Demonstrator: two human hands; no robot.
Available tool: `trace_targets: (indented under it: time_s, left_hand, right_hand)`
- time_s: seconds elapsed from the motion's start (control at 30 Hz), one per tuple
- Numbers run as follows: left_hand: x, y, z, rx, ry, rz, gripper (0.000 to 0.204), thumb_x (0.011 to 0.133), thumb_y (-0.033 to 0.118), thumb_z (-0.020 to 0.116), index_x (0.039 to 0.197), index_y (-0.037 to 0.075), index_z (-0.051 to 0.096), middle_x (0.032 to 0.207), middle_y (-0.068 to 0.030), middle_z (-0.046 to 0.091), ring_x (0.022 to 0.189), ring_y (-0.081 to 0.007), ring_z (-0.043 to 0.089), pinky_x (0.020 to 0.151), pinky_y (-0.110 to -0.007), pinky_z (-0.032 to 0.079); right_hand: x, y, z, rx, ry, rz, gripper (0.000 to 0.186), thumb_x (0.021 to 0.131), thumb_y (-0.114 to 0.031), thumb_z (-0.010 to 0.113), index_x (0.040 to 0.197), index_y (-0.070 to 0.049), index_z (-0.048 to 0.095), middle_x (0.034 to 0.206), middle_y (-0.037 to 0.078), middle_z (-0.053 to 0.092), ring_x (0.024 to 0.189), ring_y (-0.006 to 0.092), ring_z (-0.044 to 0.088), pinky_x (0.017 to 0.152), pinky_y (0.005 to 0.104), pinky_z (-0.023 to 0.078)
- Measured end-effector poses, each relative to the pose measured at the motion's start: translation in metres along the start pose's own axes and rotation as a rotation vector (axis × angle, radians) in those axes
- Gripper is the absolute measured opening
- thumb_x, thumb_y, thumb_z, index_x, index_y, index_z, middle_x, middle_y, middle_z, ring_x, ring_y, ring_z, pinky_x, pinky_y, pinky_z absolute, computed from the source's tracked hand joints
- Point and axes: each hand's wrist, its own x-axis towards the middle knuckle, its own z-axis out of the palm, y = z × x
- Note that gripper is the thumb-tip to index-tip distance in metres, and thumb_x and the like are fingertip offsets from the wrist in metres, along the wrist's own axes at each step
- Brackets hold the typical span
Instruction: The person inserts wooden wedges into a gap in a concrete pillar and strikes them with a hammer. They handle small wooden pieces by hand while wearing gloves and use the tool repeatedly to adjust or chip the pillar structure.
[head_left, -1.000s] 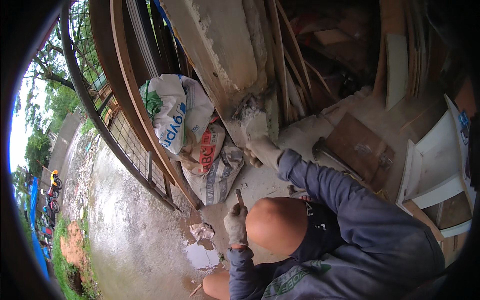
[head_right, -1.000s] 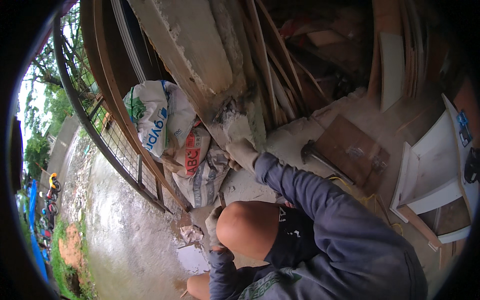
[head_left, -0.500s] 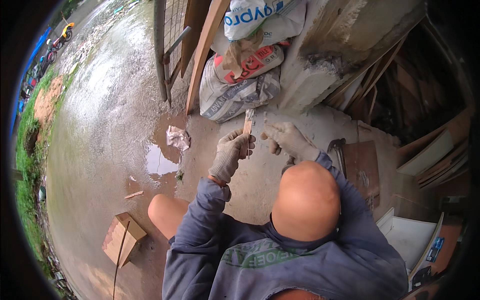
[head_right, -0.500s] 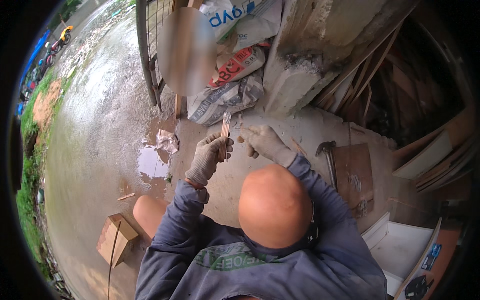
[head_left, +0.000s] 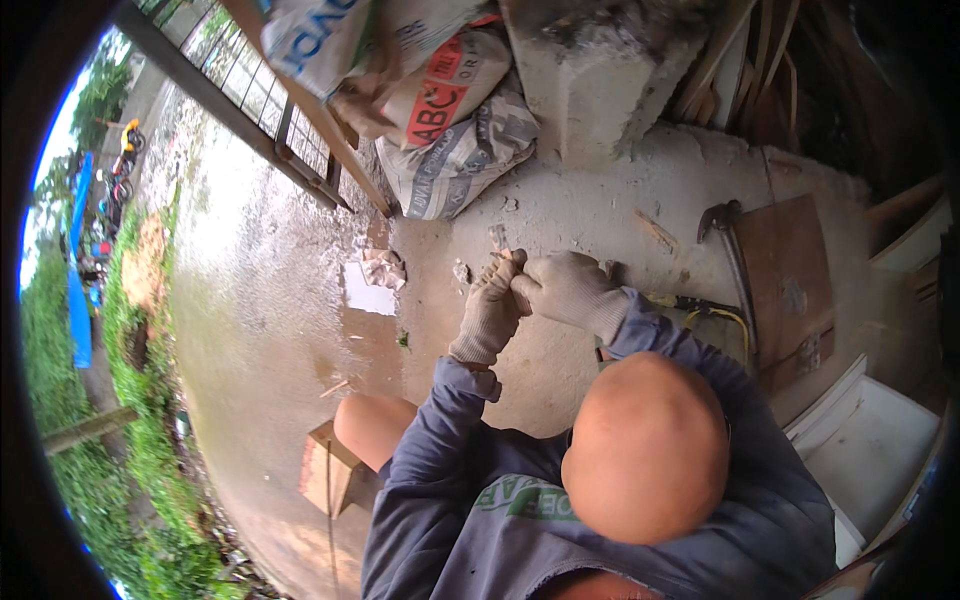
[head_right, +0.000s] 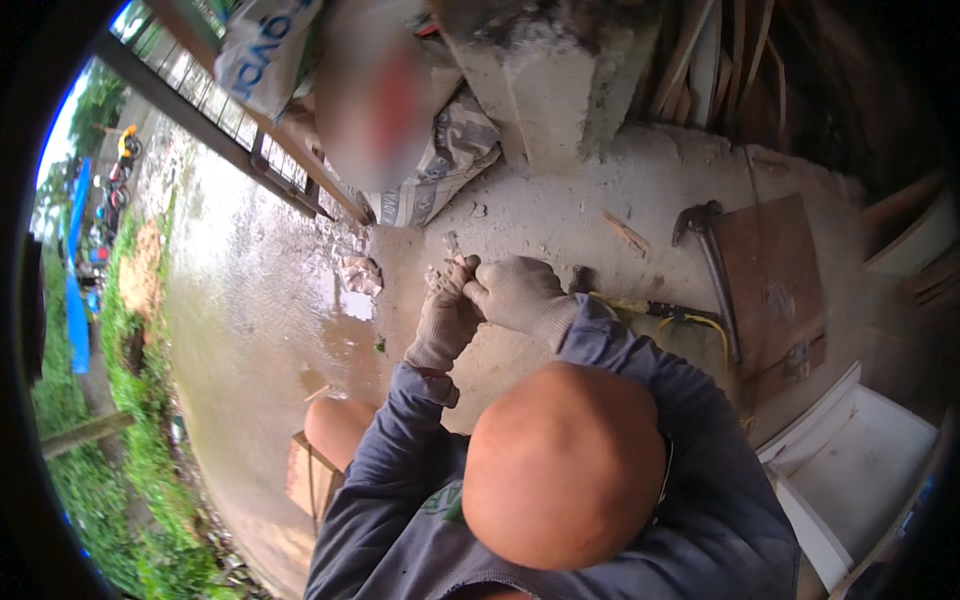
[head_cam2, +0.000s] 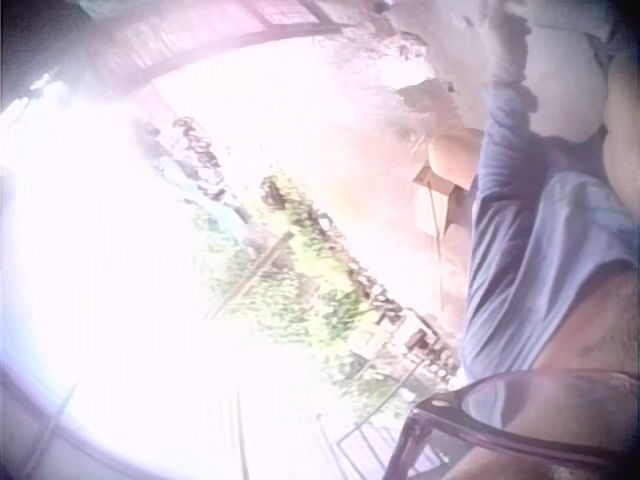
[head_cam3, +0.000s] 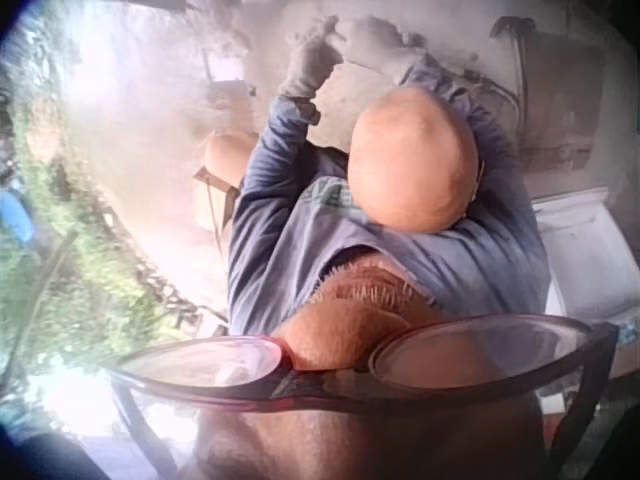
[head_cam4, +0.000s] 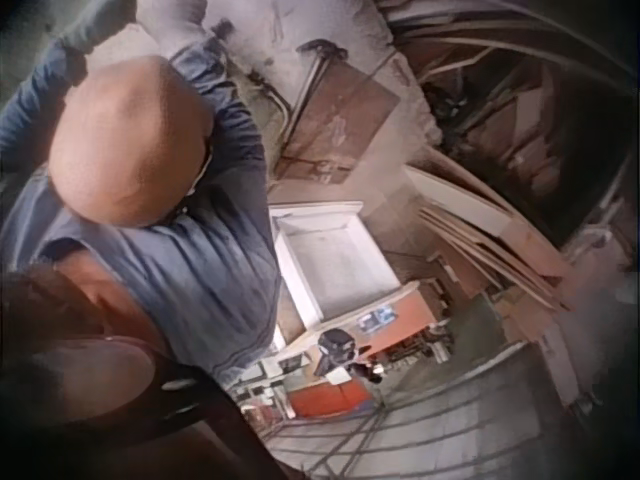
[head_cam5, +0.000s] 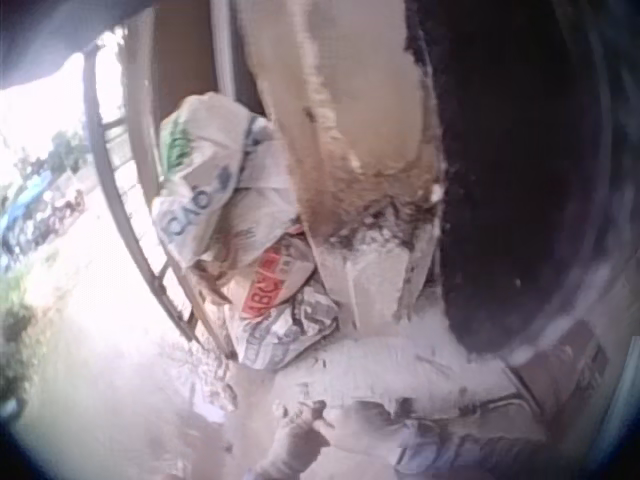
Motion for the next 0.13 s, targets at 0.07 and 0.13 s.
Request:
trace_targets:
  time_s: [0.07,0.13]
  left_hand:
    - [0.008,-0.005,-0.005,-0.234,-0.205,-0.009,0.027,0.104,0.030,0.062,0.120,0.008,0.062,0.095,-0.0028,0.066,0.078,-0.0184,0.063,0.074,-0.033,0.058]
    - [0.024,0.001,-0.039,-0.421,-0.687,-0.131,0.038,0.101,0.041,0.063,0.126,0.013,0.059,0.110,-0.0042,0.063,0.103,-0.0230,0.064,0.095,-0.040,0.054]
  right_hand:
    - [-0.008,0.020,-0.003,0.291,0.014,-0.133,0.035,0.095,-0.038,0.065,0.089,-0.006,0.075,0.082,0.020,0.072,0.079,0.0349,0.074,0.075,0.0462,0.058]
    - [-0.012,0.030,-0.002,0.472,0.029,-0.223,0.037,0.095,-0.042,0.066,0.090,-0.006,0.075,0.082,0.020,0.072,0.079,0.0345,0.074,0.076,0.0467,0.058]
